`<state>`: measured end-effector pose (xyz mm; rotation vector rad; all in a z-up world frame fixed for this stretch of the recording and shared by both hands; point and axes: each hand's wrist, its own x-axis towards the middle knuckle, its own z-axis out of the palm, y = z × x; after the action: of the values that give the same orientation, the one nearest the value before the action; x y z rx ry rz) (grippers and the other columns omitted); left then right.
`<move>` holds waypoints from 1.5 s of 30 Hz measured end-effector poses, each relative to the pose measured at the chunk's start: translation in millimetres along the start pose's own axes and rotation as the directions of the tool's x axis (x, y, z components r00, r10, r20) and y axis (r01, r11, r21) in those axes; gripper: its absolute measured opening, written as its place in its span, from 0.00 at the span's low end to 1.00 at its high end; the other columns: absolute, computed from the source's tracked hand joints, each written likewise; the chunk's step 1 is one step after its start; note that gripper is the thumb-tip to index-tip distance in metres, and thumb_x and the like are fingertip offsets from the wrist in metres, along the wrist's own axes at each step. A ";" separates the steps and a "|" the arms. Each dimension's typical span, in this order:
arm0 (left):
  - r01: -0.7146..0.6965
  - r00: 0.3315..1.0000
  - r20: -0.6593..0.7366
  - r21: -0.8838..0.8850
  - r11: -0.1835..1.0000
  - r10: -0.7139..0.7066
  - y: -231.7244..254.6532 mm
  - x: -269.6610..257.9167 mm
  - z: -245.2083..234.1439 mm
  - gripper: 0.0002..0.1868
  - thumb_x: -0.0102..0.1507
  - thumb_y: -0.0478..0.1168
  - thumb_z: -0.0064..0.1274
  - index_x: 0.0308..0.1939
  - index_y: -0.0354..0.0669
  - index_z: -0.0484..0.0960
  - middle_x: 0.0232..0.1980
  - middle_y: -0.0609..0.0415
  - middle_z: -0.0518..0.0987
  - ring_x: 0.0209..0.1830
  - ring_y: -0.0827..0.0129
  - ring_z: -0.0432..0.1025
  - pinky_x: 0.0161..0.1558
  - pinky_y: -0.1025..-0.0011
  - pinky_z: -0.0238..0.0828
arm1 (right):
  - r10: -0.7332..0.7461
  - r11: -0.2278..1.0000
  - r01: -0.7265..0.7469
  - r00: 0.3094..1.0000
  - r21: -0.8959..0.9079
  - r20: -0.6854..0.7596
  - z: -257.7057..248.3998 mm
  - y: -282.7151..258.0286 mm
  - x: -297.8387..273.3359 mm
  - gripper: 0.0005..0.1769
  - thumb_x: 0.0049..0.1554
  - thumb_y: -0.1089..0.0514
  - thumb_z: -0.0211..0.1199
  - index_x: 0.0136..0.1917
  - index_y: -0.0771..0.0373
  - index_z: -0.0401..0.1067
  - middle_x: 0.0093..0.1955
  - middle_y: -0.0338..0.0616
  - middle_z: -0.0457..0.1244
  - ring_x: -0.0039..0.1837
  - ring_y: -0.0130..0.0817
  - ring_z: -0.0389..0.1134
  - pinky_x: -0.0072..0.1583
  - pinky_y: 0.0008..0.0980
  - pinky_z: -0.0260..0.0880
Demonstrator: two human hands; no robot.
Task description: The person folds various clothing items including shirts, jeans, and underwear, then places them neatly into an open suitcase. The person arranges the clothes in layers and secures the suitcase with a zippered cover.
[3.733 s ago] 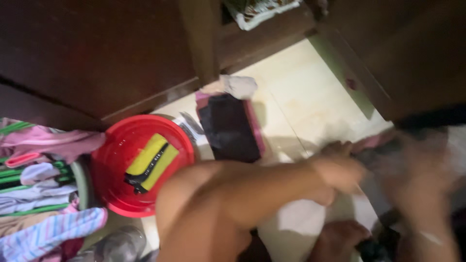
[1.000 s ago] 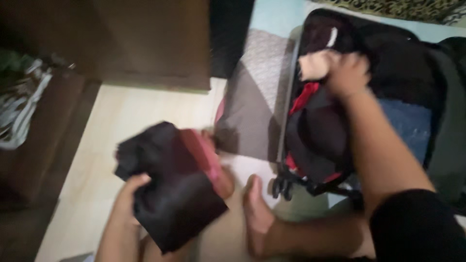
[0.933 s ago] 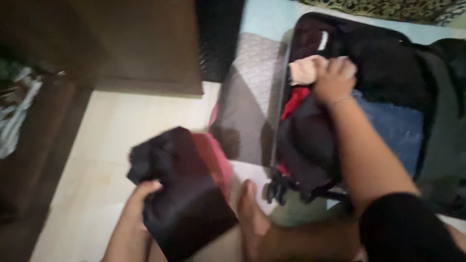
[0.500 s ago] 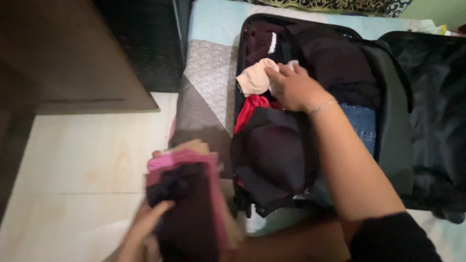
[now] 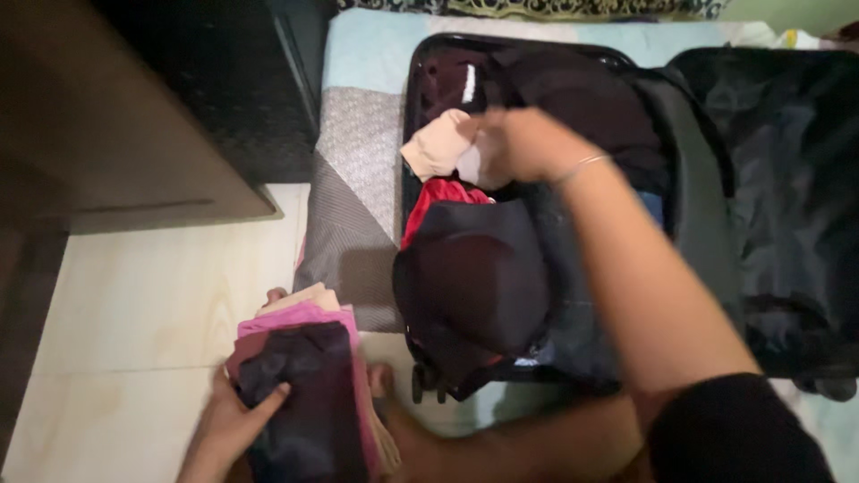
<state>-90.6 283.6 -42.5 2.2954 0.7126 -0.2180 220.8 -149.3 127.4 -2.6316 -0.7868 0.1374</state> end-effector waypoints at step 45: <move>-0.817 0.557 -0.060 0.136 0.560 0.828 320.2 -6.5 130.9 0.44 0.60 0.54 0.62 0.77 0.43 0.64 0.82 0.39 0.56 0.82 0.41 0.50 0.74 0.31 0.38 | 0.042 0.998 -0.045 0.997 -0.046 -0.066 91.7 -14.8 -166.4 0.60 0.45 0.23 0.69 0.81 0.47 0.52 0.87 0.49 0.33 0.85 0.65 0.29 0.70 0.86 0.32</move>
<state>86.4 1.6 51.7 2.4824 -0.4118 0.3482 55.4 -197.8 46.0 -2.6842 -0.7203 0.0454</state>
